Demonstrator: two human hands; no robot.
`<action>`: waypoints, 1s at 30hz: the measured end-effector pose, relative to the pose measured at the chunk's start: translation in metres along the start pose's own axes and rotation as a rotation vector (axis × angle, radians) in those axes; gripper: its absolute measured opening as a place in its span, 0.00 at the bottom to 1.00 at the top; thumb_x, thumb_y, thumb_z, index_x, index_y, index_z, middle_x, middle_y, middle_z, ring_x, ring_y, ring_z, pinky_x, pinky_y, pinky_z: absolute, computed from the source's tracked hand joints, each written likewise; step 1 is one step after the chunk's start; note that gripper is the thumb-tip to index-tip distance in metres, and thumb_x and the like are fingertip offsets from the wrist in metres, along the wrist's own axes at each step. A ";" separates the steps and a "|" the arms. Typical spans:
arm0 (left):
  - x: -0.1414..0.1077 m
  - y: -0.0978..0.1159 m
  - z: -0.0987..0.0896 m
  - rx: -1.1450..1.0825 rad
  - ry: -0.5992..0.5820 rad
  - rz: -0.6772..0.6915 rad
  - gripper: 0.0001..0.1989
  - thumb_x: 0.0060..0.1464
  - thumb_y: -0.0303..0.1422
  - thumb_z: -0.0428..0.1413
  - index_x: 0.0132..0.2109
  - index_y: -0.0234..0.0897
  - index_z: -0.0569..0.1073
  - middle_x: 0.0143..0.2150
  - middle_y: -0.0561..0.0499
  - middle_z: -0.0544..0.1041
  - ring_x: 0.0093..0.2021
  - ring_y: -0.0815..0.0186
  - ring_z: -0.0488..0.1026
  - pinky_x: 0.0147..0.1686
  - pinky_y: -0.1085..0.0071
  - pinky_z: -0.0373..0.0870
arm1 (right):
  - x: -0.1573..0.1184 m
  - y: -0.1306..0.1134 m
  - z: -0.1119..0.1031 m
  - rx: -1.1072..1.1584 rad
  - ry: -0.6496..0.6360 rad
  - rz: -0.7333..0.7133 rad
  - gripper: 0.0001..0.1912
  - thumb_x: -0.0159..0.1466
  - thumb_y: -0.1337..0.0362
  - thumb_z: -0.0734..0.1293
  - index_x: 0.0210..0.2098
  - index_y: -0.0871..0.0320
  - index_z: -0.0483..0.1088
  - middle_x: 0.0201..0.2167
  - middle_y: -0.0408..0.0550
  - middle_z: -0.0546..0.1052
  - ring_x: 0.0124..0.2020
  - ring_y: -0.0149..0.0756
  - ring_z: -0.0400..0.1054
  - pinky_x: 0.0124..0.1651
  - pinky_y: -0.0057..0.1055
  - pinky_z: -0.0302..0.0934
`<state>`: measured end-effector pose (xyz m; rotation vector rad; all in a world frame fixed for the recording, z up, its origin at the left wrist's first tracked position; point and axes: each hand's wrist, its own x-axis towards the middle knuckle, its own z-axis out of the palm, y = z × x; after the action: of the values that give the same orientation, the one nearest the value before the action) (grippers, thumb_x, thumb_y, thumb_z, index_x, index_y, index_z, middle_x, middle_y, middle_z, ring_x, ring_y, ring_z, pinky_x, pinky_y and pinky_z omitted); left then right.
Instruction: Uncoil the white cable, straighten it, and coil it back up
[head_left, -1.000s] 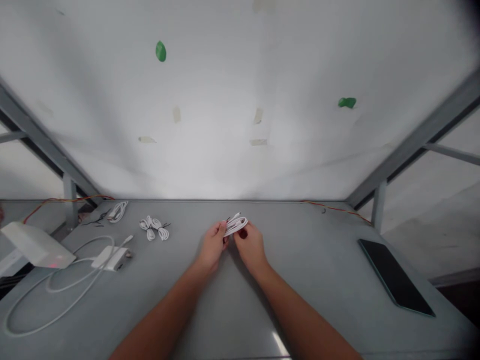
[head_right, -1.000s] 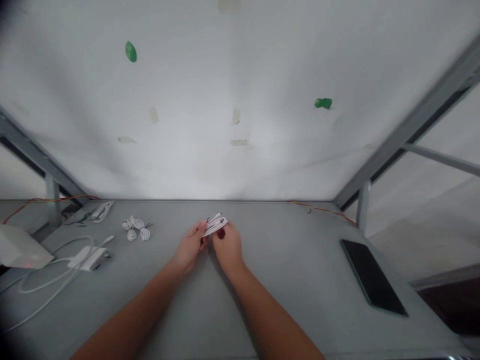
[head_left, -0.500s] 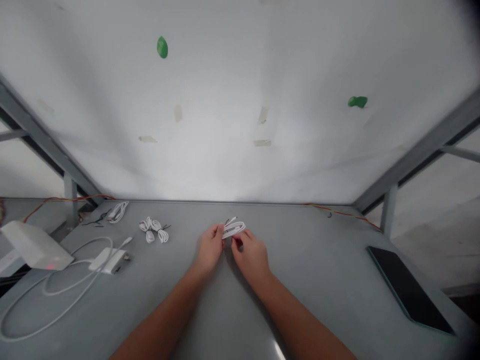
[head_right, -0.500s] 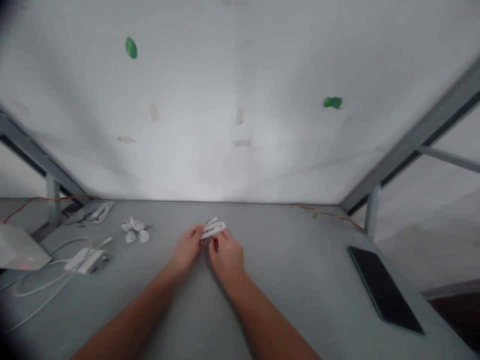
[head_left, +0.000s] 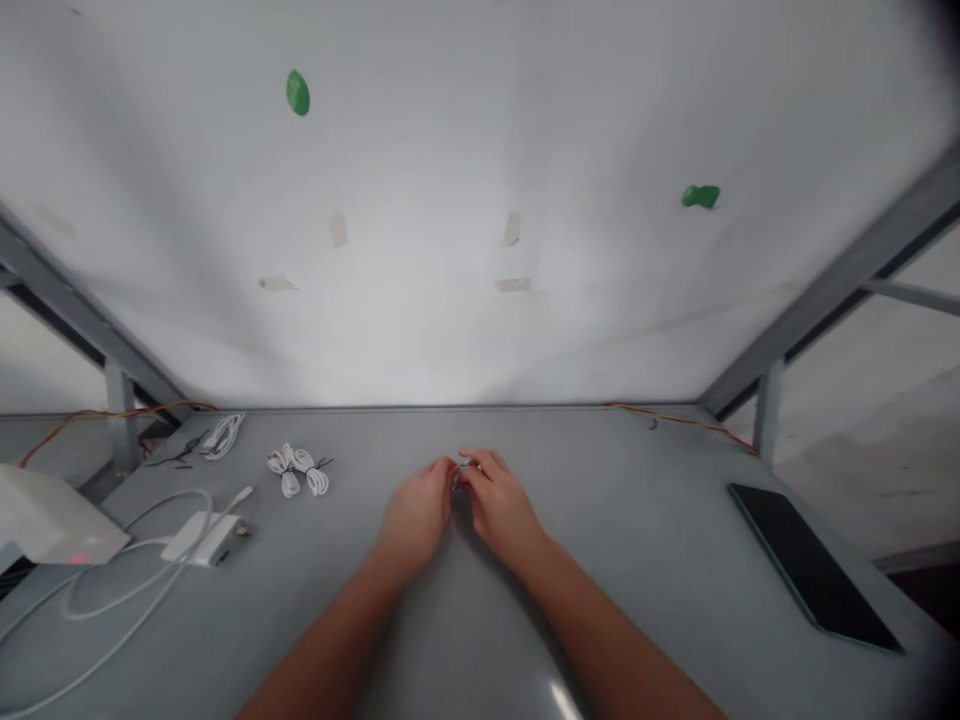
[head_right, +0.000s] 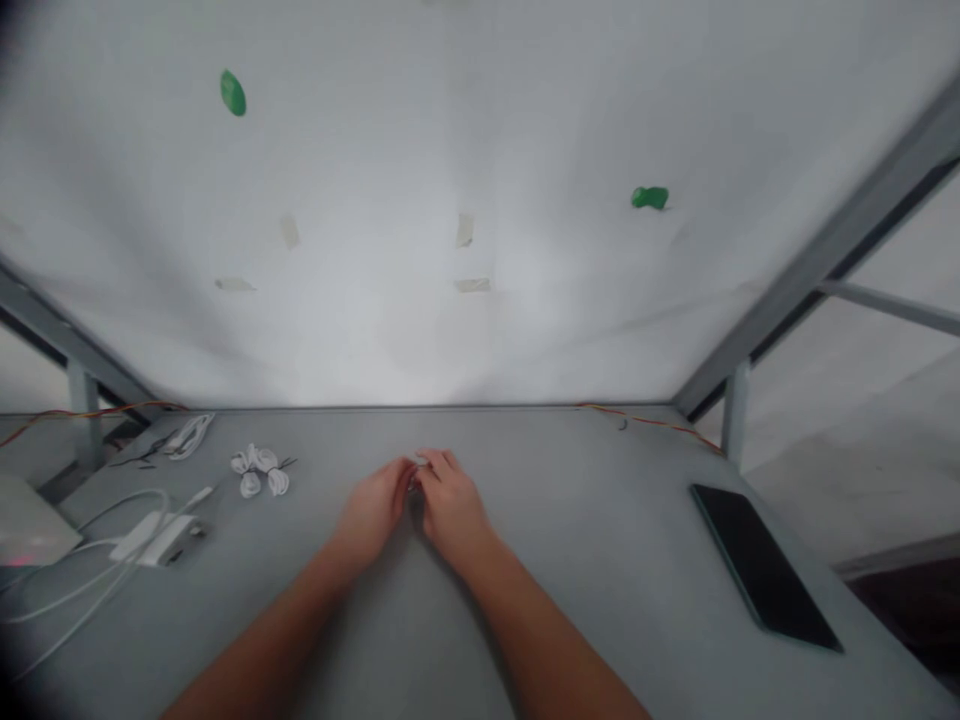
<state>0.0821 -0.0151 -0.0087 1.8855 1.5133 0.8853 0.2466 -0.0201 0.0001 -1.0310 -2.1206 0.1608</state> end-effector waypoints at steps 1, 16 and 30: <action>-0.001 -0.001 0.000 0.019 -0.018 0.038 0.10 0.68 0.29 0.50 0.40 0.40 0.75 0.38 0.44 0.81 0.38 0.59 0.76 0.41 0.66 0.66 | 0.000 0.002 0.001 0.009 0.004 0.006 0.19 0.63 0.82 0.60 0.40 0.55 0.76 0.50 0.56 0.79 0.50 0.45 0.72 0.54 0.42 0.70; 0.006 0.012 -0.004 -0.950 0.053 -0.448 0.19 0.50 0.48 0.68 0.30 0.36 0.76 0.31 0.49 0.78 0.36 0.61 0.77 0.40 0.65 0.76 | -0.002 0.003 0.013 -0.048 0.267 -0.150 0.16 0.71 0.75 0.61 0.46 0.55 0.79 0.38 0.51 0.82 0.39 0.39 0.76 0.43 0.33 0.73; 0.005 -0.006 -0.017 -1.175 -0.282 -0.578 0.15 0.50 0.36 0.73 0.39 0.32 0.79 0.38 0.45 0.82 0.42 0.62 0.79 0.53 0.64 0.74 | 0.003 0.005 0.008 -0.092 0.144 -0.112 0.15 0.68 0.77 0.60 0.38 0.57 0.76 0.36 0.52 0.77 0.38 0.41 0.70 0.43 0.35 0.68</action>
<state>0.0655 -0.0089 -0.0021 0.6328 0.9009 0.8684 0.2431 -0.0129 -0.0053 -0.9442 -2.0631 -0.0643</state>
